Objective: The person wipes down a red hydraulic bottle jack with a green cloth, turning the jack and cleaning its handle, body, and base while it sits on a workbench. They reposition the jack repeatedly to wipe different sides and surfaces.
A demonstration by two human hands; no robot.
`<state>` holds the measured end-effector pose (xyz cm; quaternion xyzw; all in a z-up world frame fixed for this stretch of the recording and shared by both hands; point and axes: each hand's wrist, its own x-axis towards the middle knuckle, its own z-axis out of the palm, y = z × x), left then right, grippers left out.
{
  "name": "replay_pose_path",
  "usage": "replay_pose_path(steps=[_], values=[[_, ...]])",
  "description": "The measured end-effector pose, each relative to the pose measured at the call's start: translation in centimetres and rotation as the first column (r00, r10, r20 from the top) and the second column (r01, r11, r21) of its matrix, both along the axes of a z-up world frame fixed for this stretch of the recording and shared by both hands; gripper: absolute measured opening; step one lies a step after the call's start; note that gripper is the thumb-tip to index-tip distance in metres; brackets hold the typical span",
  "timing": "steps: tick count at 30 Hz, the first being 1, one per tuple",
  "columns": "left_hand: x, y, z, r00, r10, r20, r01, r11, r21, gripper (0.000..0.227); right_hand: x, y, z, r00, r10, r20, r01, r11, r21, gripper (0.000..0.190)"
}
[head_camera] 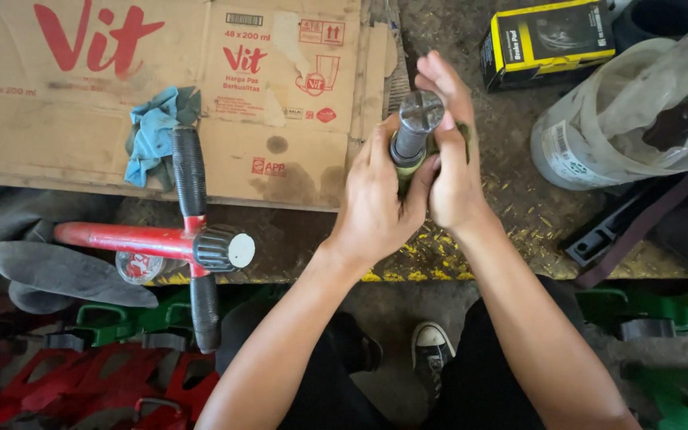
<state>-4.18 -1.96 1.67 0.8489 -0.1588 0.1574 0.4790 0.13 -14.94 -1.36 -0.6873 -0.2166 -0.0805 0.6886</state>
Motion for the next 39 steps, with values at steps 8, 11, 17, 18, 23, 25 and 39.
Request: replay_pose_path(steps=[8,11,17,18,23,25,39], values=[[0.0,-0.9,-1.2,0.984,0.078,0.163,-0.077,0.997,-0.015,0.052,-2.5,1.3,3.1,0.892,-0.452,0.012,0.452,0.890,-0.068,0.046],[0.4,-0.4,0.7,0.966,0.132,0.221,-0.153,0.985,0.081,0.068,-3.5,1.7,2.3,0.963,-0.268,0.009,0.268,0.962,0.046,0.054],[-0.1,0.2,1.6,0.979,0.113,0.170,-0.132,0.986,0.102,0.070,-3.5,1.3,0.9,0.994,0.011,-0.109,0.012,0.977,0.211,0.052],[-0.4,0.3,1.6,0.979,0.112,0.168,-0.130,0.986,0.102,0.070,-3.5,1.3,0.6,0.994,0.010,-0.111,0.014,0.978,0.210,0.052],[-1.1,0.8,1.4,0.994,0.089,0.061,-0.101,0.968,0.229,0.076,-2.9,1.1,-0.7,0.999,-0.050,0.011,0.049,0.998,0.036,0.058],[-1.1,1.0,0.4,0.996,0.083,-0.038,-0.071,0.968,0.241,0.075,-2.9,1.2,-1.4,0.996,-0.081,0.031,0.081,0.997,0.014,0.060],[-0.6,3.0,3.0,0.974,0.097,-0.203,-0.005,0.911,0.413,0.071,-1.7,0.2,1.6,0.961,-0.239,0.139,0.267,0.933,-0.243,0.025]])
